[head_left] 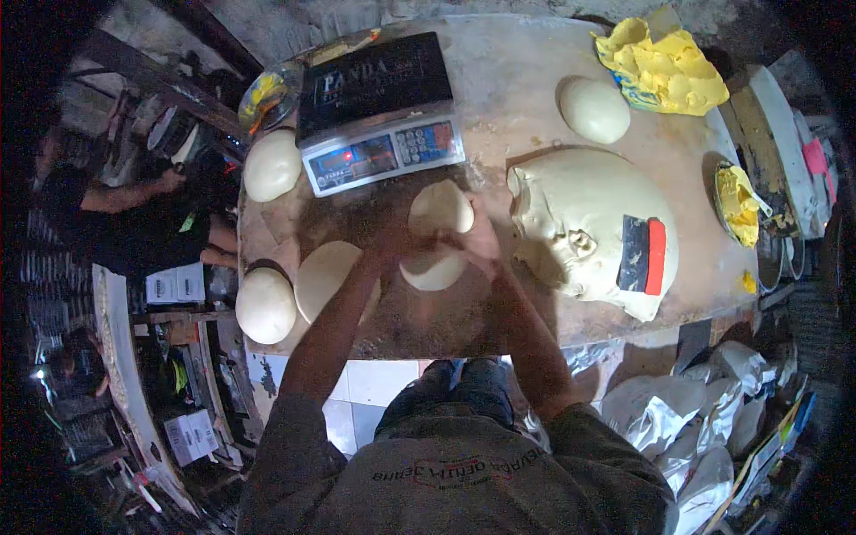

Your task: Cutting and weighing portions of bread dough on a digital scale and shaping them into rounds.

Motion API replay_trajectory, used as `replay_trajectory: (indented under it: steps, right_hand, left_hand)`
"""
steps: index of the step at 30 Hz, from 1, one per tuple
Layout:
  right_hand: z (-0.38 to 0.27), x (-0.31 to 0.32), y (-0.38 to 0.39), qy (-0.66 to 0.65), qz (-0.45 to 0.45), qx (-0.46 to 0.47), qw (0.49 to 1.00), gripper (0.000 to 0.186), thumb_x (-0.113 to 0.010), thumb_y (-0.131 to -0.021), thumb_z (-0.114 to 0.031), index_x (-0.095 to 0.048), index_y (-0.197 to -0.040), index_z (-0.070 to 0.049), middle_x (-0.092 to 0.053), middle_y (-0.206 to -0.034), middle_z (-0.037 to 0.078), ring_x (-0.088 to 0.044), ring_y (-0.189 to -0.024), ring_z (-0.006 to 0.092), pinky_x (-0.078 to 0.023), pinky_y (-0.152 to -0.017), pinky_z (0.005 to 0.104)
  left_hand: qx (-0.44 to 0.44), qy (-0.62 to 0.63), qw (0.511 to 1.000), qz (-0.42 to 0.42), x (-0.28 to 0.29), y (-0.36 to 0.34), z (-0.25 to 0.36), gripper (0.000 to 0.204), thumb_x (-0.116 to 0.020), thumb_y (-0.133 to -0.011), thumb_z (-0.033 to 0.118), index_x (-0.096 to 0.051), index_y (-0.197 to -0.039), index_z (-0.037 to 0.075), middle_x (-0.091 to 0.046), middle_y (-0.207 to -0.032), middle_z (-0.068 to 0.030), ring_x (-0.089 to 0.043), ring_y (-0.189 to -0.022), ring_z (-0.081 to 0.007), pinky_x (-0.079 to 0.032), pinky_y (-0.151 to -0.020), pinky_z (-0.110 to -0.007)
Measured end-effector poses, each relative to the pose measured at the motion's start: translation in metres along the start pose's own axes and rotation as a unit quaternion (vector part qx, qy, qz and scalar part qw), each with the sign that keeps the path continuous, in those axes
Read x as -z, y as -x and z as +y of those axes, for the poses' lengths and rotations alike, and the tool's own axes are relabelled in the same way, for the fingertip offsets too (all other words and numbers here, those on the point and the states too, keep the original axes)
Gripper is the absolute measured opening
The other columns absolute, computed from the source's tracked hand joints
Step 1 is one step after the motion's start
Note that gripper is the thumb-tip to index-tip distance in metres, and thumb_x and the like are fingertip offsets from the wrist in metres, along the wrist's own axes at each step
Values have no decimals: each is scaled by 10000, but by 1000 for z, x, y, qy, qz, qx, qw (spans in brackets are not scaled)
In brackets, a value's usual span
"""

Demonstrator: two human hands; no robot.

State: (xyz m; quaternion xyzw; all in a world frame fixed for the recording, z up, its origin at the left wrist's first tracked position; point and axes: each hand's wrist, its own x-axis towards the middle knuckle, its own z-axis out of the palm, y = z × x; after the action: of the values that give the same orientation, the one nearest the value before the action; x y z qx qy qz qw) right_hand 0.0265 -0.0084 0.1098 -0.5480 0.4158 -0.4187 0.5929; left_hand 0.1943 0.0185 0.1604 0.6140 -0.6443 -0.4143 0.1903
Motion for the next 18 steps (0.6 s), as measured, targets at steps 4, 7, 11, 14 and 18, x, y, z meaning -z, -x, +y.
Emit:
replay_trajectory:
  steps: [4, 7, 11, 14, 18]
  right_hand:
    - [87, 43, 104, 224, -188, 21, 956, 811, -724, -689, -306, -270, -1310, -50, -471, -1183, 121, -495, -1055, 213, -433, -882, 363]
    - [50, 5, 141, 399, -289, 88, 866, 723, -662, -727, -414, -360, -1255, -24, -485, -1174, 107, -506, -1033, 213, -415, -893, 378]
    - [-33, 8, 112, 16, -147, -198, 969, 588, -689, -712, -360, -483, -1156, -33, -562, -1074, 125, -531, -982, 218, -409, -864, 334]
    - [-110, 3, 74, 191, -135, -132, 963, 691, -694, -681, -449, -422, -1148, -18, -557, -1061, 159, -534, -1008, 247, -423, -846, 340]
    - [-144, -1, 55, 612, 108, 227, 750, 761, -572, -758, -512, -312, -1276, -18, -382, -1252, 253, -340, -1217, 317, -286, -991, 381]
  left_hand:
    - [-65, -77, 995, -12, -86, 92, -84, 526, -586, -803, 333, -416, -1222, 63, -550, -1041, -111, -507, -952, -188, -437, -797, -318]
    - [-183, -245, 952, 22, -169, 179, -163, 478, -521, -842, 340, -440, -1189, 23, -496, -1158, -112, -433, -1120, -216, -381, -909, -334]
    - [-103, -236, 958, -128, -82, 125, -126, 525, -428, -880, 414, -398, -1234, 27, -509, -1109, -144, -494, -993, -209, -413, -873, -337]
    - [-40, 37, 986, -155, -54, 84, -91, 570, -412, -869, 463, -387, -1240, 32, -493, -1128, -144, -489, -999, -214, -406, -875, -353]
    - [89, 545, 817, -164, -30, 39, -56, 661, -381, -846, 562, -363, -1252, 40, -462, -1166, -144, -477, -1010, -224, -392, -879, -384]
